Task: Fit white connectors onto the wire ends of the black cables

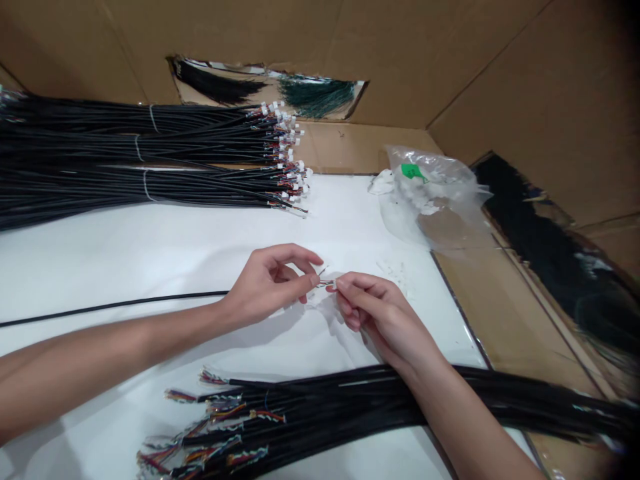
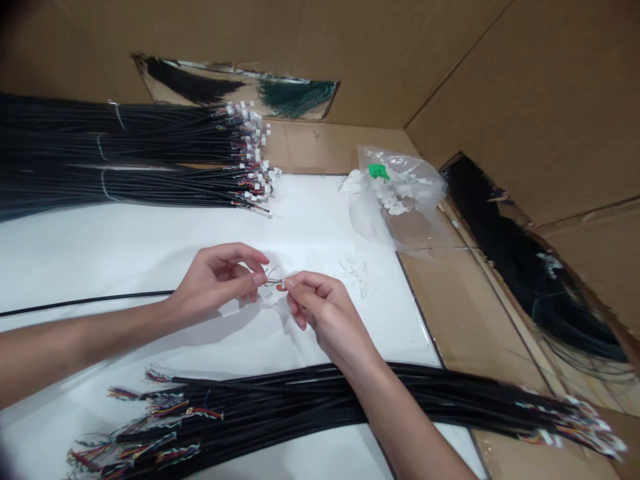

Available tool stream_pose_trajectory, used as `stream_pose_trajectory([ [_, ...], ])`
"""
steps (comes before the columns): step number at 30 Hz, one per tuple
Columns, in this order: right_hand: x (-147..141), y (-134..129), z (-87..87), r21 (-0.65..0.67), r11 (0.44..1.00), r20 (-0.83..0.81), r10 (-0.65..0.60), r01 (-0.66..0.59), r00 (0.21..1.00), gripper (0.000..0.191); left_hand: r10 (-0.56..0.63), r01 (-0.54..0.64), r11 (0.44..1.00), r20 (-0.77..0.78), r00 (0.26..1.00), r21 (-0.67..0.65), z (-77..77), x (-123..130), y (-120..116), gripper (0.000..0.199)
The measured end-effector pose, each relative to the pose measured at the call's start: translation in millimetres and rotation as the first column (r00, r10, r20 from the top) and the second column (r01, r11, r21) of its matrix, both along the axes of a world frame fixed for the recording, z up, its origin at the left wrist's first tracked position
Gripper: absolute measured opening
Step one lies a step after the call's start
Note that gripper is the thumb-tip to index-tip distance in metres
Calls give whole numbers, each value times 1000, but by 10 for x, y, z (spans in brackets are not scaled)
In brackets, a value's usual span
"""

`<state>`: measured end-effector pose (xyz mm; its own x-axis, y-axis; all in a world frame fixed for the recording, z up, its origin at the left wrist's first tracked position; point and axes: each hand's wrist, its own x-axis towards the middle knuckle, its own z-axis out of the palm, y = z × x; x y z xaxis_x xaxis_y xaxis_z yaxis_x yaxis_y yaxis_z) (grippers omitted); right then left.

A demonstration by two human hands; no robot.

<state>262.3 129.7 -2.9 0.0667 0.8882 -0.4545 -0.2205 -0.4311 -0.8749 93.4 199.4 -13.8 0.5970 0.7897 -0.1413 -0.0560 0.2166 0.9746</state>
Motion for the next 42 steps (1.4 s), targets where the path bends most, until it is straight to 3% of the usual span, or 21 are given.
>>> stream_pose_trajectory([
  [10, -3, 8, 21, -14, 1000, -88, 25, -26, 996, 32, -100, 106, 974, -38, 994, 200, -30, -7, 22, 7],
  [42, -11, -31, 26, 58, 996, -35, 69, -67, 997, 25, -129, 136, 969, -43, 991, 208, -24, -12, 18, 7],
])
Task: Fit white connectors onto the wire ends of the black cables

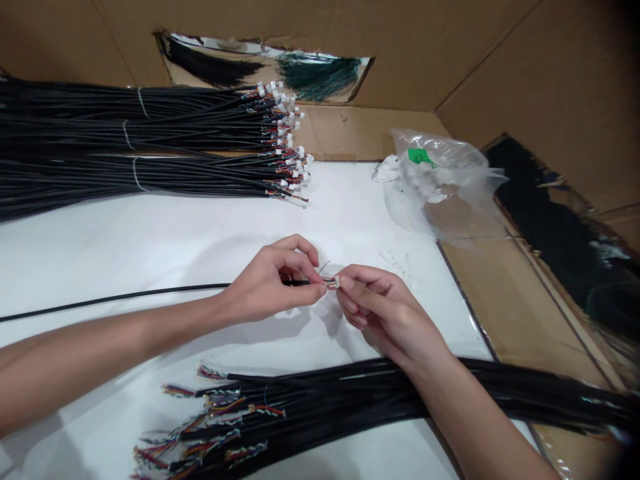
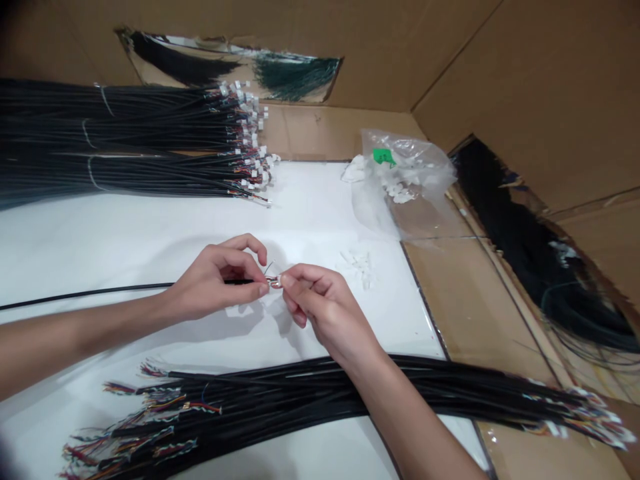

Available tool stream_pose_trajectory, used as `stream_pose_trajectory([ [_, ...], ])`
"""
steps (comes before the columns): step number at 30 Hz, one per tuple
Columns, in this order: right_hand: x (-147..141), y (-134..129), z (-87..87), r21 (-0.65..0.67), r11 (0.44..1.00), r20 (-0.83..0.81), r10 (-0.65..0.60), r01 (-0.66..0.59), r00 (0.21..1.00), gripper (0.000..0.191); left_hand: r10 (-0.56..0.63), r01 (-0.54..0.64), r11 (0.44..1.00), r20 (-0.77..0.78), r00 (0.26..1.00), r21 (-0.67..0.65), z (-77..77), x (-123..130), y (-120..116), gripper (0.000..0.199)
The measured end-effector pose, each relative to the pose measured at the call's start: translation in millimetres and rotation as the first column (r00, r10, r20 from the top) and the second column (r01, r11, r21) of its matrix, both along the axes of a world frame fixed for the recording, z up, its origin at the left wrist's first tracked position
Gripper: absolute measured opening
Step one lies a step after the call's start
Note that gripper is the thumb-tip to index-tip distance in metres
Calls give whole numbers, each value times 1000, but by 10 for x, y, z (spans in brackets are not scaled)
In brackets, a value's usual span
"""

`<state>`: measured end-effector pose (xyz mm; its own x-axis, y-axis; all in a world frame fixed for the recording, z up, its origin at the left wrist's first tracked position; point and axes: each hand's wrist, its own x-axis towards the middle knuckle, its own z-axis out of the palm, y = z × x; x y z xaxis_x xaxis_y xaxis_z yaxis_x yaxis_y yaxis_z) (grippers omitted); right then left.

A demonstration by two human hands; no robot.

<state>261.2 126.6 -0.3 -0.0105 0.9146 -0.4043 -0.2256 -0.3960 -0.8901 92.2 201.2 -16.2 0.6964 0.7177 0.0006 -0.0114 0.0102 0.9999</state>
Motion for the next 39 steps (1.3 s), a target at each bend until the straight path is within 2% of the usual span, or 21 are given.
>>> stream_pose_trajectory([
  [12, 9, -3, -6, 10, 1000, -18, -4, 4, 1000, 24, -5, 5, 1000, 10, 1000, 13, -2, 15, 7, 7],
  [16, 23, -19, -28, 56, 998, 46, 4, -6, 999, 24, -4, 4, 1000, 7, 1000, 4, -3, 17, 5, 7],
  [20, 38, -33, -15, 102, 994, 183, 22, -41, 983, 25, -5, 5, 1000, -5, 1000, 10, -10, 19, 4, 7],
  [23, 29, -44, 9, 139, 988, 339, 17, -68, 941, 23, -6, 6, 1000, -3, 1000, 18, -19, 23, 3, 7],
  [27, -19, -71, 18, 215, 975, 519, -60, -62, 853, 23, -6, 6, 1000, 15, 1000, 8, -21, 33, -2, 8],
  [33, -86, -108, 7, 325, 943, 644, -162, -76, 748, 22, -6, 6, 1000, 20, 1000, 21, -10, 39, -9, 7],
  [39, -134, -119, 20, 378, 915, 741, -207, -143, 639, 20, -10, 10, 1000, 11, 1000, 17, -13, 37, -7, 8],
])
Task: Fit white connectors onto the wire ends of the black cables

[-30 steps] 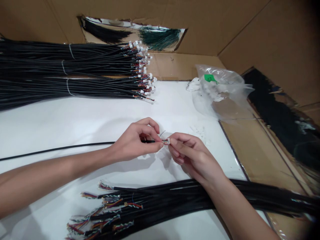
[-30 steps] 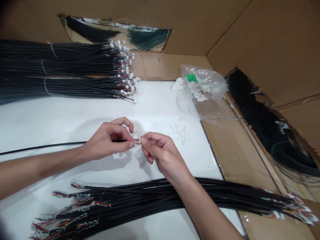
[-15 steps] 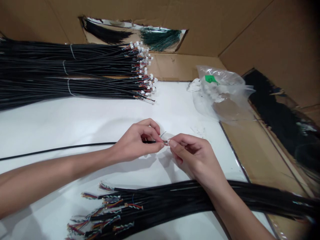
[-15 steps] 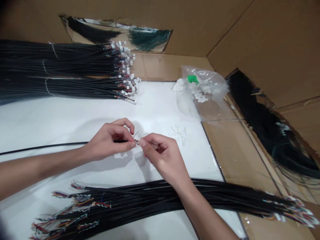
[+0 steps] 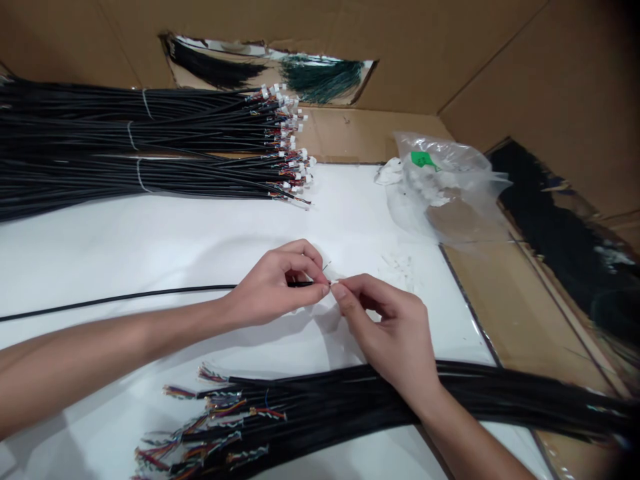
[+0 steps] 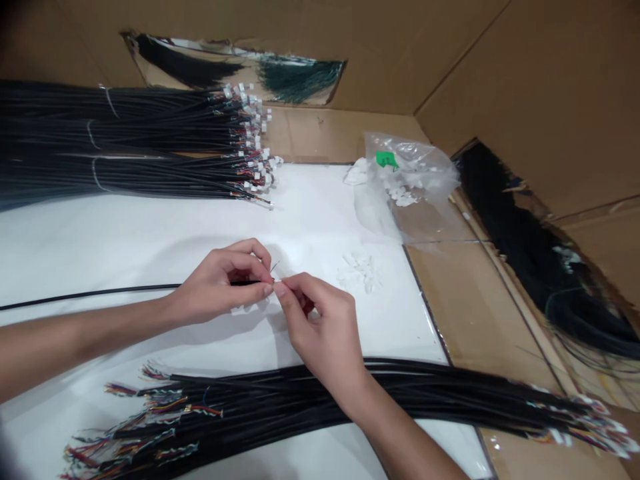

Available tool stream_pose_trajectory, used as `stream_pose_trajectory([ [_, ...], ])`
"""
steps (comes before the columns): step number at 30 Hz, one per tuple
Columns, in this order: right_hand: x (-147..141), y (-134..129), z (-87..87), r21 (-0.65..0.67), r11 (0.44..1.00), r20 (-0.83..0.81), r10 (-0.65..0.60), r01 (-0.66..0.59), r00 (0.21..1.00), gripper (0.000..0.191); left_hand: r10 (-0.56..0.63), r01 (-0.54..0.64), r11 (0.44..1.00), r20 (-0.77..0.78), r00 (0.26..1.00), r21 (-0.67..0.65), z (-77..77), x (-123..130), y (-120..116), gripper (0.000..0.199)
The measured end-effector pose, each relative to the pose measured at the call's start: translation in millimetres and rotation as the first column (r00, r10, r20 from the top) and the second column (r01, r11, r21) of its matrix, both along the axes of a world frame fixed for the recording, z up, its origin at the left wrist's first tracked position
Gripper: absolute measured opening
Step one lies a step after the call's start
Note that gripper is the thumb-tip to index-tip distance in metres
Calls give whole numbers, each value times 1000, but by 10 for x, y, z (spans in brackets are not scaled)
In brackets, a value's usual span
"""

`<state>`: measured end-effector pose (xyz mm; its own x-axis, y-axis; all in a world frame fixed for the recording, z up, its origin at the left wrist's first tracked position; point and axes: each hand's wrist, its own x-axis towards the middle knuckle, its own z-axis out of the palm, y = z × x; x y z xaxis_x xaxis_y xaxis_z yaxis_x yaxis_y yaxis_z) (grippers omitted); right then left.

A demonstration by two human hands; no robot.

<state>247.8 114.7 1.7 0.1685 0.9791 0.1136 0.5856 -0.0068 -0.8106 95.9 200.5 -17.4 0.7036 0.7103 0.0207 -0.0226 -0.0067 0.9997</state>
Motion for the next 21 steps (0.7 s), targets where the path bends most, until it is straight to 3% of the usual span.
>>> stream_pose_trajectory([
  [7, 33, 9, -18, -51, 999, -112, -7, 1, 994, 20, 22, -22, 1000, -2, 1000, -8, -3, 12, 19, 7],
  [13, 66, 27, -14, -128, 992, -222, -38, 9, 974, 25, 110, -114, 988, -41, 993, -100, 30, 15, 27, 6],
  [21, 110, 56, -11, -254, 967, -406, -93, -14, 909, 32, 81, -76, 989, 36, 996, -128, 3, -2, 42, 9],
])
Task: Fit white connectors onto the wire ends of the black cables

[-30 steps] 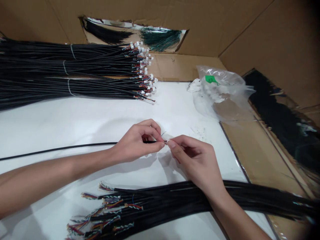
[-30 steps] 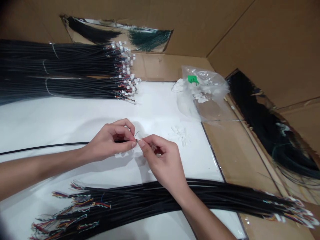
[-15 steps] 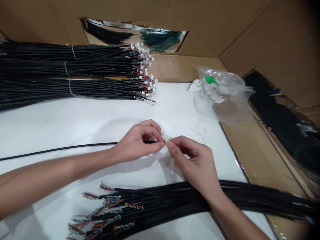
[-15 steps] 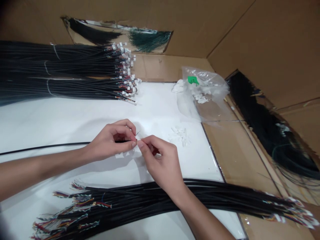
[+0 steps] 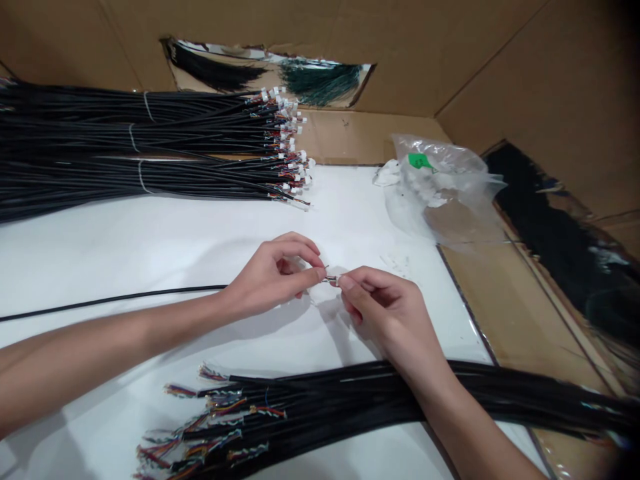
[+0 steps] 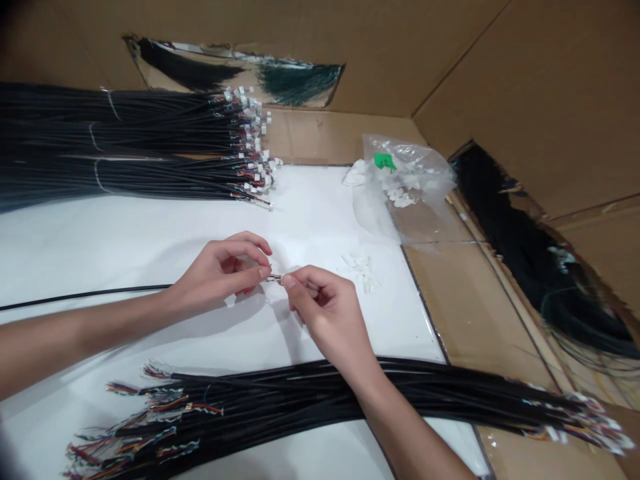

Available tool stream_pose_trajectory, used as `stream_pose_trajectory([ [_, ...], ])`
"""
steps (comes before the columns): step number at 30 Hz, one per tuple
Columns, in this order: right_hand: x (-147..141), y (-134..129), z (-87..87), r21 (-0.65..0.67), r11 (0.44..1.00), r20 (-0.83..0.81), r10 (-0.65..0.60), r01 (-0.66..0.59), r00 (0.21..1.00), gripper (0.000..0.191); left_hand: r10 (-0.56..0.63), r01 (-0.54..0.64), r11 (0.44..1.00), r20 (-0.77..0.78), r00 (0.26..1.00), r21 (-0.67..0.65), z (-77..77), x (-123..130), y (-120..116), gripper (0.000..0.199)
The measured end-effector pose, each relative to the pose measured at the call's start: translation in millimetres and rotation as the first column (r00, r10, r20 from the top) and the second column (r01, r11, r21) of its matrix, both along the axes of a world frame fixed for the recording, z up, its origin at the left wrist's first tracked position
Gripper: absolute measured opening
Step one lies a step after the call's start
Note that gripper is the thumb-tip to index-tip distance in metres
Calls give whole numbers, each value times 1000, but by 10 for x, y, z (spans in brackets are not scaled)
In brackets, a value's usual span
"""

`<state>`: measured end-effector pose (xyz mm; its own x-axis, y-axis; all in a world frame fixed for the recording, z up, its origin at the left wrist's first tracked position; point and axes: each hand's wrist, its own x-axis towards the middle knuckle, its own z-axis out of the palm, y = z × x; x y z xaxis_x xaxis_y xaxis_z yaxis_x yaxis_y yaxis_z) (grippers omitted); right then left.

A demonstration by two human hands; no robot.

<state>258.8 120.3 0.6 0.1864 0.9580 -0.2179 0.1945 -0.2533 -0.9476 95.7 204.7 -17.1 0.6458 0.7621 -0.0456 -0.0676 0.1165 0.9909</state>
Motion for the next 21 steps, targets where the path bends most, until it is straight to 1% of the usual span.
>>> stream_pose_trajectory([
  [3, 11, 18, -12, -71, 997, -172, -30, 18, 985, 28, -34, 34, 999, -16, 999, 32, 5, -30, 1, 11],
  [6, 5, 43, -13, -123, 992, -346, -53, 10, 937, 27, -66, 68, 996, -38, 997, 61, 10, -42, -11, 11],
  [9, -4, 55, -6, -158, 987, -437, -62, -8, 897, 28, -82, 86, 993, -47, 995, 75, 11, -37, -28, 9],
  [12, -8, 53, -4, -164, 986, -456, -60, -17, 888, 27, -88, 92, 993, -54, 995, 73, 11, -28, -41, 9],
  [15, -10, 42, -6, -143, 989, -449, -35, -33, 893, 26, -88, 93, 993, -71, 994, 77, 10, -20, -50, 8],
  [21, -14, 9, 5, -108, 994, -330, -17, -20, 944, 28, -86, 93, 992, -78, 993, 88, -2, -14, -53, 10],
])
